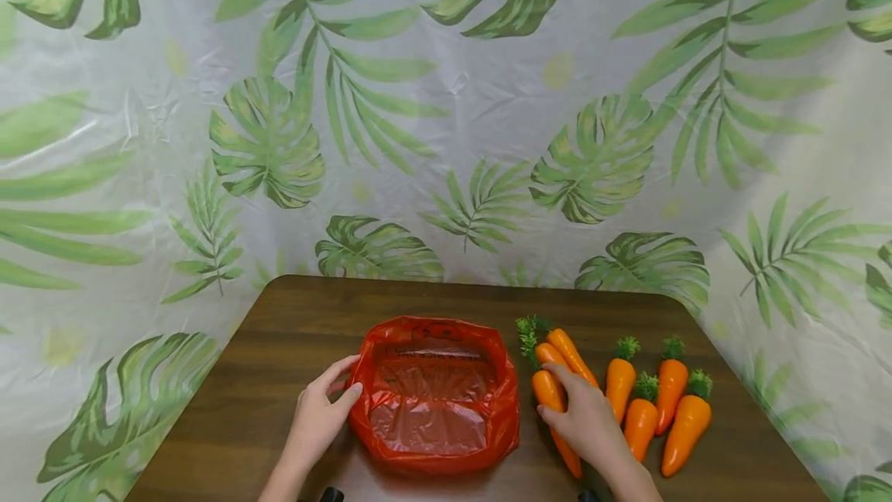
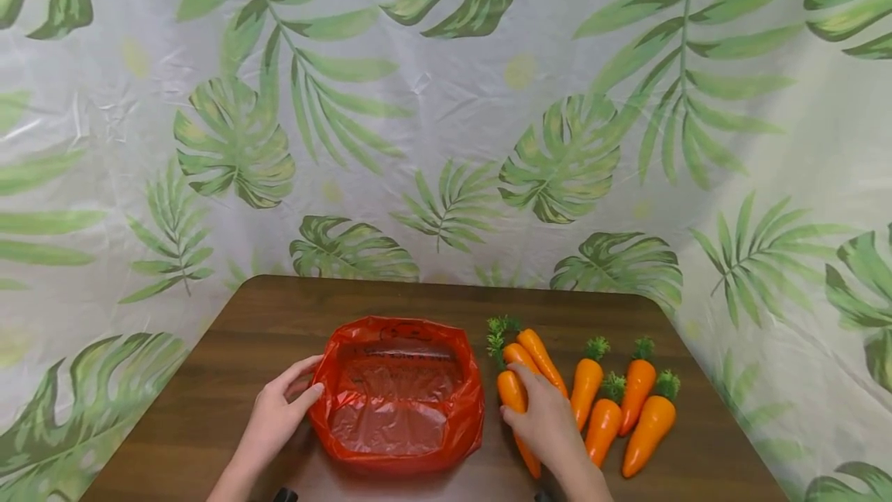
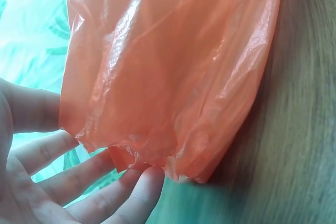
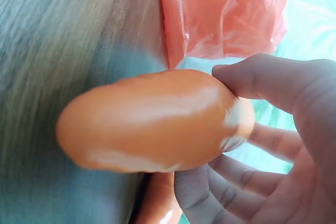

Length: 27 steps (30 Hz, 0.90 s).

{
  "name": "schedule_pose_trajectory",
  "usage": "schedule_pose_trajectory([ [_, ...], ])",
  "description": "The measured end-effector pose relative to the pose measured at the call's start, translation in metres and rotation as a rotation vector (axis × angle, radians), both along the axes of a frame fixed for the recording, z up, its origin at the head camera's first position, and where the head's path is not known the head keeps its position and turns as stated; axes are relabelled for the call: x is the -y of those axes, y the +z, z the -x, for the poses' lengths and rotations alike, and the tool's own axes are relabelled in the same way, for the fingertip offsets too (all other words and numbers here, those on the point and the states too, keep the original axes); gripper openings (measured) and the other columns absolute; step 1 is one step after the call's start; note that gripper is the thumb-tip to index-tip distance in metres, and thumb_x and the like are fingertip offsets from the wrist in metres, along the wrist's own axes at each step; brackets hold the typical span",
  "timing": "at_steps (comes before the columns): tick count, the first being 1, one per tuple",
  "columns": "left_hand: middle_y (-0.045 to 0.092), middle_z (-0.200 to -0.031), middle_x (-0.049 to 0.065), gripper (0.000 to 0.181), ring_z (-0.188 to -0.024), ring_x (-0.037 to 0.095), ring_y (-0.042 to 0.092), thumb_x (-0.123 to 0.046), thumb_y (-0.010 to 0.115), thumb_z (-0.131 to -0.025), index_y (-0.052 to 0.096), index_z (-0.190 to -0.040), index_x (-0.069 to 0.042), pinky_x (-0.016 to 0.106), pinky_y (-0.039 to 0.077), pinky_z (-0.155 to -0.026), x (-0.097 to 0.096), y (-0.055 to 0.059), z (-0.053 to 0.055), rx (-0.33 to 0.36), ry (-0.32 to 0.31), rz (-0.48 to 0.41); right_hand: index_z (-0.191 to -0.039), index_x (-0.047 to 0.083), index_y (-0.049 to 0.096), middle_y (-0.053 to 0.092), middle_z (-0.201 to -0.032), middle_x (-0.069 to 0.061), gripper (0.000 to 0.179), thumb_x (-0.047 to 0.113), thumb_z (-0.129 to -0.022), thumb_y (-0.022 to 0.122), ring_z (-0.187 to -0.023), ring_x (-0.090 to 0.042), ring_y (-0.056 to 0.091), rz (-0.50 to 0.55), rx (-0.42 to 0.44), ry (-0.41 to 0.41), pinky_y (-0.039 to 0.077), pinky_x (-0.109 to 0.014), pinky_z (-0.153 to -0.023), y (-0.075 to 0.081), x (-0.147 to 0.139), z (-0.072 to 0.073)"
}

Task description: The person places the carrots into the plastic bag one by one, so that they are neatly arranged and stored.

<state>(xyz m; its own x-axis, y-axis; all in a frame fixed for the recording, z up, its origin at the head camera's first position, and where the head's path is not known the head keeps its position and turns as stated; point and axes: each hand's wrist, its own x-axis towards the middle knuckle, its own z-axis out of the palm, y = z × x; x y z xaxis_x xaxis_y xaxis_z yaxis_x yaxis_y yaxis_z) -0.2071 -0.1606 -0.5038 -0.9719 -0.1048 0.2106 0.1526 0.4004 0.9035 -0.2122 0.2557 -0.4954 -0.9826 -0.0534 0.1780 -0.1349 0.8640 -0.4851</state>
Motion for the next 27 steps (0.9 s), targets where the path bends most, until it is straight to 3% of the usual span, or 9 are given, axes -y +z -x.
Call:
schedule_pose_trajectory([
  [7, 0.068, -0.127, 0.006, 0.039, -0.106, 0.032, 0.068, -0.011, 0.074, -0.091, 0.068, -0.129, -0.02, 0.048, 0.055, -0.086, 0.002, -0.001, 0.005, -0.021, -0.002, 0.018, -0.141, 0.02, 0.057, 0.068, -0.121, -0.006, 0.068, 0.028, -0.079, 0.085, -0.089, -0.02, 0.064, 0.034, -0.011, -0.019, 0.052, -0.042, -0.071, 0.002, 0.0, -0.001],
  [13, 0.069, -0.12, 0.007, 0.037, -0.098, 0.027, 0.07, -0.012, 0.074, -0.091, 0.068, -0.127, -0.018, 0.04, 0.057, -0.08, 0.002, -0.004, 0.005, -0.041, 0.008, 0.028, -0.141, 0.021, 0.056, 0.068, -0.121, -0.007, 0.067, 0.028, -0.08, 0.084, -0.094, -0.023, 0.066, 0.056, -0.035, -0.016, 0.054, -0.044, -0.074, 0.005, 0.0, -0.002],
  [20, 0.07, -0.115, 0.009, 0.016, -0.096, 0.024, 0.071, -0.015, 0.075, -0.091, 0.064, -0.103, -0.013, 0.034, 0.057, -0.076, 0.001, -0.002, 0.003, -0.011, 0.033, -0.004, -0.138, 0.023, 0.056, 0.069, -0.117, -0.008, 0.066, 0.025, -0.079, 0.086, -0.091, -0.024, 0.069, 0.117, -0.075, -0.019, 0.055, -0.045, -0.074, 0.009, 0.002, -0.004],
  [27, 0.07, -0.118, 0.014, 0.016, -0.1, 0.025, 0.071, -0.014, 0.075, -0.092, 0.059, -0.088, -0.014, 0.039, 0.057, -0.082, 0.0, -0.003, 0.003, -0.013, 0.031, 0.007, -0.138, 0.024, 0.054, 0.068, -0.119, -0.008, 0.065, 0.024, -0.081, 0.086, -0.09, -0.023, 0.07, 0.121, -0.084, -0.019, 0.055, -0.043, -0.071, 0.011, 0.001, -0.005],
])
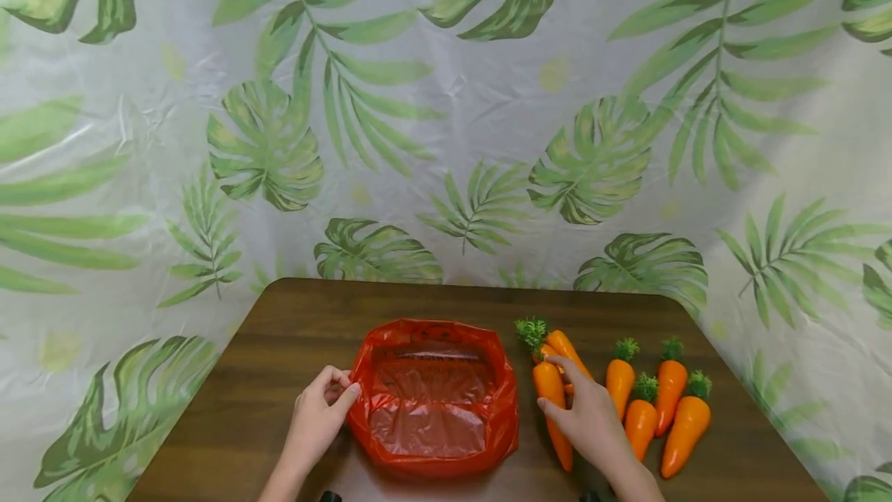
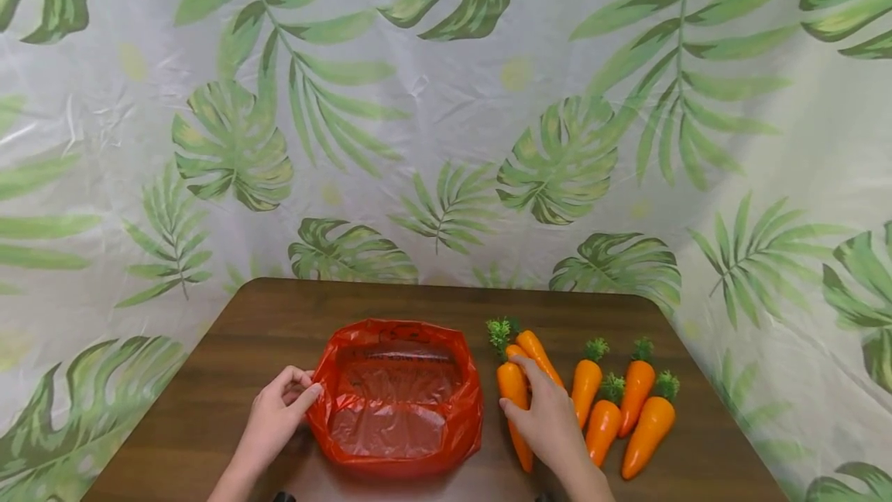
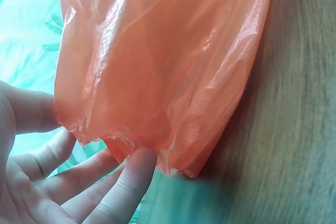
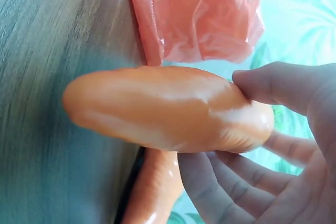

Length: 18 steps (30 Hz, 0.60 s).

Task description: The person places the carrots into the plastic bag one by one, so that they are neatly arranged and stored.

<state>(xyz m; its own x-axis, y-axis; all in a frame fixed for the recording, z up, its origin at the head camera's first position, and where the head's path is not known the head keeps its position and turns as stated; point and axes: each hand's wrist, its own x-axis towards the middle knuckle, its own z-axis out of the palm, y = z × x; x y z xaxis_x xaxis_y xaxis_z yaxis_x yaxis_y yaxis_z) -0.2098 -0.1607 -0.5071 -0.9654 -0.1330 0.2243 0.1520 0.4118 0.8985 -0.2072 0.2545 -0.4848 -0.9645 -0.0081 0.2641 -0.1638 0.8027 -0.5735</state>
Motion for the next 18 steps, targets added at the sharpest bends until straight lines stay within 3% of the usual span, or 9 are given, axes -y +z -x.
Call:
schedule_pose_trajectory([
  [7, 0.071, -0.117, 0.015, 0.017, -0.096, 0.024, 0.072, -0.012, 0.074, -0.092, 0.059, -0.084, -0.015, 0.04, 0.057, -0.082, 0.001, -0.004, 0.002, -0.023, 0.008, 0.005, -0.137, 0.024, 0.055, 0.069, -0.114, -0.01, 0.065, 0.027, -0.08, 0.087, -0.084, -0.021, 0.068, -0.002, -0.033, 0.006, 0.052, -0.037, -0.065, 0.007, -0.001, 0.0],
  [12, 0.071, -0.113, 0.014, 0.017, -0.092, 0.021, 0.073, -0.009, 0.075, -0.09, 0.061, -0.083, -0.014, 0.033, 0.056, -0.08, 0.001, -0.004, 0.001, -0.048, 0.019, -0.002, -0.138, 0.025, 0.055, 0.069, -0.115, -0.008, 0.066, 0.03, -0.08, 0.086, -0.083, -0.018, 0.067, 0.009, -0.04, 0.035, 0.053, -0.035, -0.065, 0.013, 0.002, 0.001],
  [18, 0.071, -0.113, 0.015, 0.015, -0.093, 0.024, 0.072, -0.01, 0.075, -0.091, 0.062, -0.085, -0.012, 0.037, 0.057, -0.08, 0.001, -0.002, 0.0, -0.027, 0.022, -0.023, -0.138, 0.024, 0.052, 0.067, -0.119, -0.007, 0.066, 0.027, -0.081, 0.086, -0.077, -0.014, 0.066, 0.03, -0.031, 0.081, 0.053, -0.031, -0.061, 0.024, 0.005, -0.001],
])
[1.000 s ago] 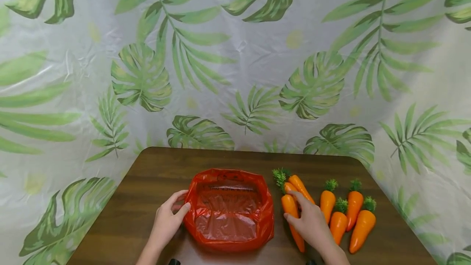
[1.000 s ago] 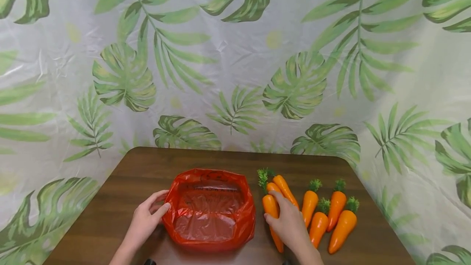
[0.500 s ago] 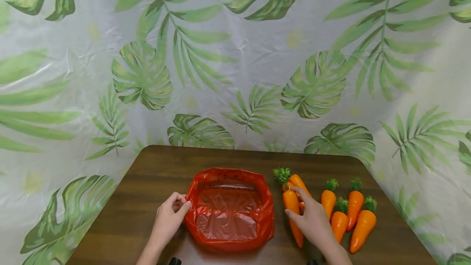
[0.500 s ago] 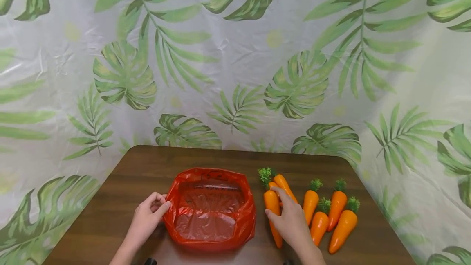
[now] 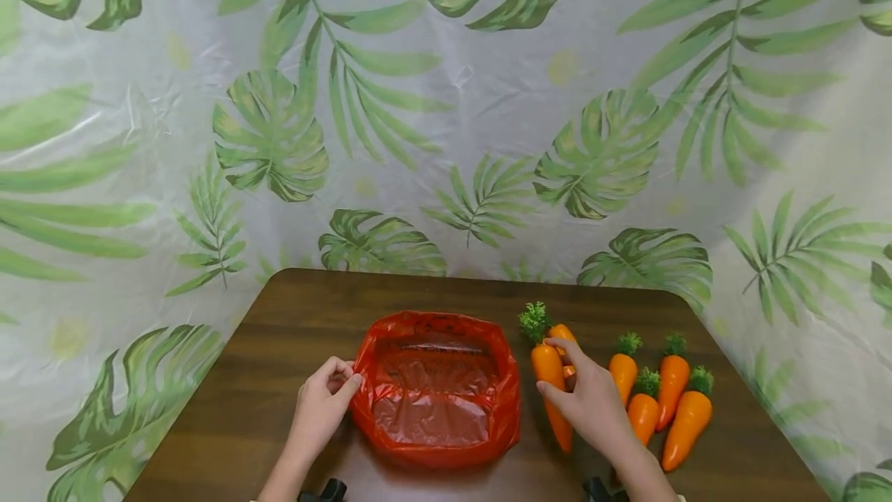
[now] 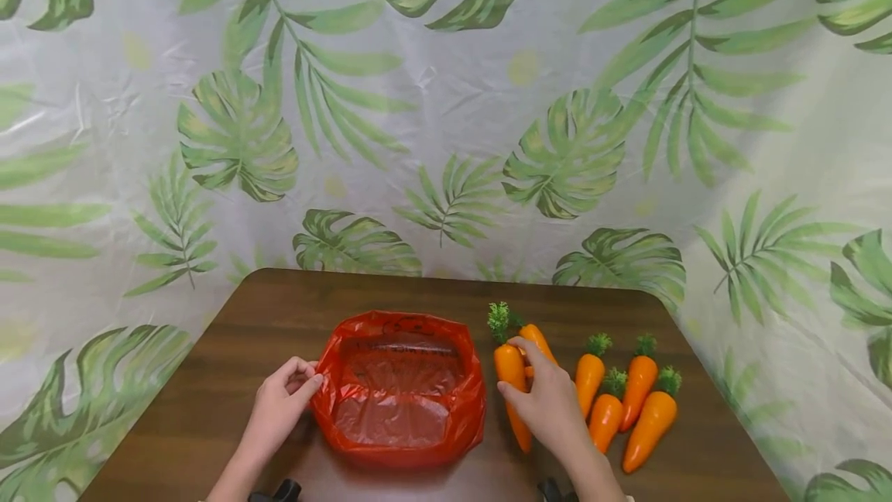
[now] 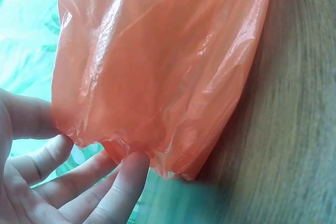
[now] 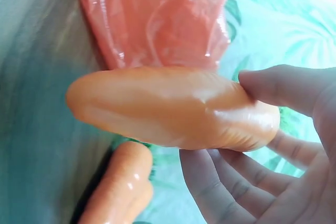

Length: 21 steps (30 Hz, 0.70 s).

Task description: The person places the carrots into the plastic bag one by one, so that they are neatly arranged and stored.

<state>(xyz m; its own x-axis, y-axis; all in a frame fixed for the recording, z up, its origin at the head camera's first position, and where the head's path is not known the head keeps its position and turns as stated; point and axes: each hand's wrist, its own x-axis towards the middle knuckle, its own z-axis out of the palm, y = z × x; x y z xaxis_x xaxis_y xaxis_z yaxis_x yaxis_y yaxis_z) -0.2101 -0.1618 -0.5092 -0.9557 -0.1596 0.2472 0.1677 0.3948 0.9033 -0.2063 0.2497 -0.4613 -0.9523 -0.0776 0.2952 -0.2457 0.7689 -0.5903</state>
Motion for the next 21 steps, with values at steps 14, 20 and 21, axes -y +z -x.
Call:
schedule_pose_trajectory([
  [14, 0.071, -0.115, 0.017, 0.015, -0.095, 0.027, 0.072, -0.009, 0.074, -0.091, 0.061, -0.084, -0.012, 0.04, 0.057, -0.082, 0.001, 0.002, 0.001, -0.007, -0.01, -0.001, -0.135, 0.027, 0.05, 0.067, -0.113, -0.005, 0.063, 0.024, -0.083, 0.085, -0.083, -0.019, 0.069, 0.043, -0.052, 0.047, 0.055, -0.033, -0.064, 0.034, 0.021, 0.002],
  [20, 0.07, -0.115, 0.017, 0.014, -0.096, 0.028, 0.072, -0.008, 0.074, -0.091, 0.062, -0.085, -0.012, 0.041, 0.057, -0.083, 0.0, 0.001, 0.0, 0.002, -0.008, 0.008, -0.136, 0.028, 0.048, 0.066, -0.113, -0.002, 0.064, 0.023, -0.083, 0.084, -0.084, -0.019, 0.069, 0.06, -0.077, 0.08, 0.055, -0.035, -0.067, 0.049, 0.035, 0.003],
  [21, 0.07, -0.115, 0.017, 0.014, -0.096, 0.028, 0.072, -0.009, 0.074, -0.091, 0.062, -0.085, -0.012, 0.041, 0.057, -0.082, 0.0, 0.001, 0.0, 0.006, -0.007, 0.008, -0.136, 0.029, 0.048, 0.066, -0.112, -0.001, 0.064, 0.023, -0.083, 0.084, -0.083, -0.018, 0.068, 0.062, -0.08, 0.082, 0.055, -0.035, -0.067, 0.051, 0.037, 0.003],
])
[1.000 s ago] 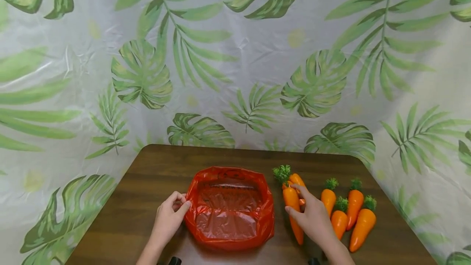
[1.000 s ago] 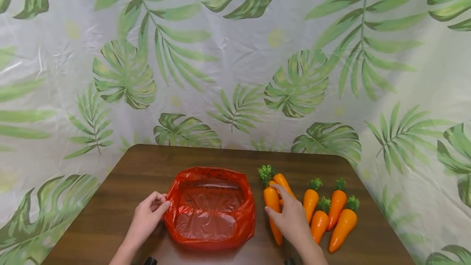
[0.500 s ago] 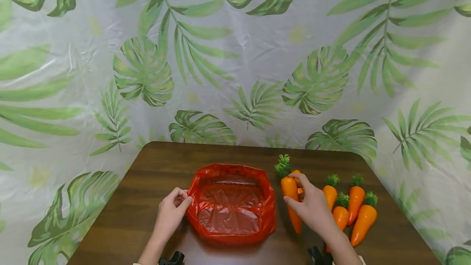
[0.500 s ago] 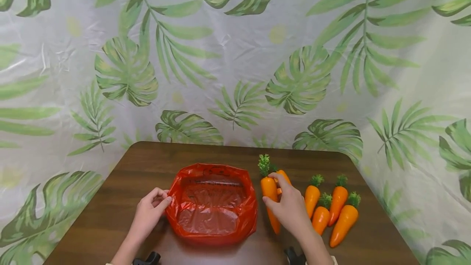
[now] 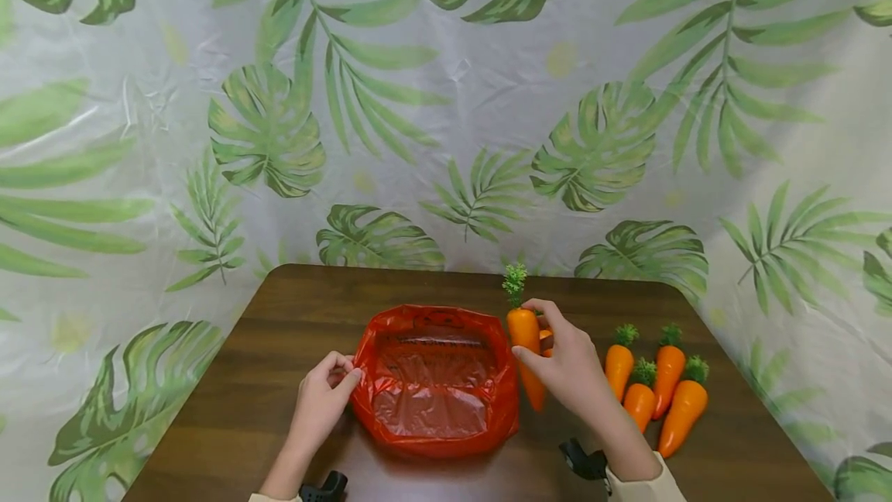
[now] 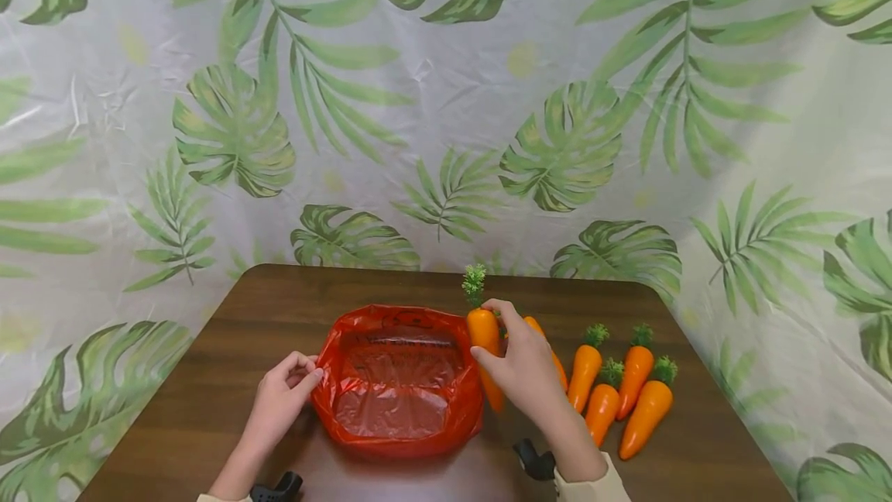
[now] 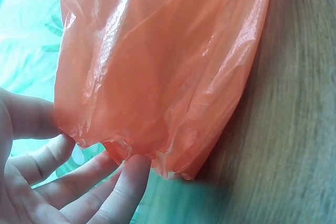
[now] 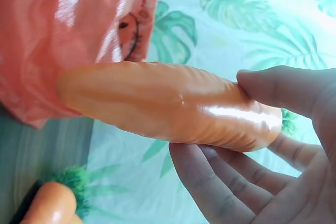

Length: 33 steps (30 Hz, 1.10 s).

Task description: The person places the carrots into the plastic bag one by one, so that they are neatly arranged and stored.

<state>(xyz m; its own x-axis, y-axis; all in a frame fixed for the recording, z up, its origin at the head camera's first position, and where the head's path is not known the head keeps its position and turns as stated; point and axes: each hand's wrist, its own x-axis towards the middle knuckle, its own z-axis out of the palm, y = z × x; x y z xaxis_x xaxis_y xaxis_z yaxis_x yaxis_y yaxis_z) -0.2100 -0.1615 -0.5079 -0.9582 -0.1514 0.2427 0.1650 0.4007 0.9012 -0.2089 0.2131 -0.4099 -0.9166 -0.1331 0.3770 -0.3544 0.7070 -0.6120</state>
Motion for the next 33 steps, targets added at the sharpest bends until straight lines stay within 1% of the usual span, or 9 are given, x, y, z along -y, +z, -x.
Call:
schedule_pose_trajectory([
  [6, 0.07, -0.115, 0.017, 0.013, -0.094, 0.027, 0.072, -0.009, 0.073, -0.092, 0.062, -0.086, -0.012, 0.039, 0.057, -0.08, -0.001, 0.001, -0.001, 0.008, 0.0, 0.005, -0.137, 0.029, 0.049, 0.066, -0.114, -0.001, 0.064, 0.024, -0.084, 0.084, -0.08, -0.013, 0.065, 0.0, -0.014, 0.015, 0.053, -0.033, -0.064, 0.008, 0.012, 0.001],
  [12, 0.07, -0.115, 0.017, 0.012, -0.095, 0.027, 0.072, -0.008, 0.073, -0.092, 0.062, -0.086, -0.011, 0.04, 0.057, -0.081, 0.001, 0.0, -0.001, 0.006, -0.002, 0.013, -0.137, 0.028, 0.049, 0.065, -0.119, -0.002, 0.065, 0.024, -0.083, 0.085, -0.073, -0.014, 0.061, 0.01, -0.027, 0.054, 0.051, -0.032, -0.059, 0.016, 0.026, 0.003],
  [17, 0.07, -0.116, 0.017, 0.012, -0.095, 0.027, 0.071, -0.009, 0.073, -0.092, 0.062, -0.087, -0.011, 0.042, 0.057, -0.083, 0.0, 0.0, 0.0, 0.008, 0.001, 0.014, -0.136, 0.027, 0.048, 0.065, -0.119, -0.002, 0.066, 0.021, -0.083, 0.085, -0.075, -0.013, 0.062, 0.015, -0.018, 0.098, 0.053, -0.031, -0.061, 0.023, 0.042, 0.002],
  [20, 0.07, -0.116, 0.018, 0.011, -0.094, 0.027, 0.071, -0.008, 0.072, -0.093, 0.063, -0.087, -0.011, 0.041, 0.057, -0.083, -0.001, 0.0, 0.0, 0.008, -0.002, 0.012, -0.136, 0.026, 0.048, 0.065, -0.118, -0.001, 0.065, 0.019, -0.083, 0.085, -0.079, -0.012, 0.064, 0.024, -0.023, 0.133, 0.055, -0.033, -0.065, 0.028, 0.051, 0.003],
  [24, 0.069, -0.116, 0.018, 0.011, -0.094, 0.028, 0.071, -0.007, 0.072, -0.093, 0.063, -0.088, -0.011, 0.041, 0.057, -0.083, -0.001, 0.0, -0.001, 0.009, -0.004, 0.007, -0.136, 0.023, 0.049, 0.064, -0.117, 0.001, 0.064, 0.018, -0.083, 0.085, -0.087, -0.012, 0.065, 0.012, -0.051, 0.178, 0.055, -0.033, -0.072, 0.032, 0.063, 0.005],
  [28, 0.069, -0.116, 0.017, 0.011, -0.095, 0.029, 0.07, -0.008, 0.072, -0.093, 0.063, -0.088, -0.011, 0.041, 0.057, -0.083, -0.001, 0.001, -0.002, 0.01, -0.004, 0.005, -0.135, 0.023, 0.05, 0.064, -0.114, 0.002, 0.063, 0.019, -0.083, 0.085, -0.087, -0.011, 0.063, -0.003, -0.071, 0.223, 0.055, -0.035, -0.072, 0.033, 0.073, 0.009],
  [30, 0.069, -0.117, 0.017, 0.01, -0.095, 0.029, 0.071, -0.009, 0.071, -0.093, 0.063, -0.088, -0.011, 0.041, 0.057, -0.083, 0.0, 0.001, -0.002, 0.011, -0.005, 0.004, -0.134, 0.023, 0.049, 0.064, -0.114, 0.002, 0.063, 0.018, -0.083, 0.085, -0.086, -0.011, 0.062, -0.008, -0.068, 0.256, 0.055, -0.035, -0.071, 0.031, 0.078, 0.011],
  [33, 0.069, -0.117, 0.017, 0.01, -0.094, 0.028, 0.071, -0.009, 0.071, -0.093, 0.063, -0.089, -0.011, 0.04, 0.057, -0.081, 0.0, 0.001, -0.002, 0.014, -0.005, 0.0, -0.133, 0.025, 0.049, 0.064, -0.114, 0.005, 0.062, 0.017, -0.083, 0.085, -0.089, -0.01, 0.062, -0.026, -0.046, 0.313, 0.056, -0.034, -0.073, 0.025, 0.086, 0.014],
])
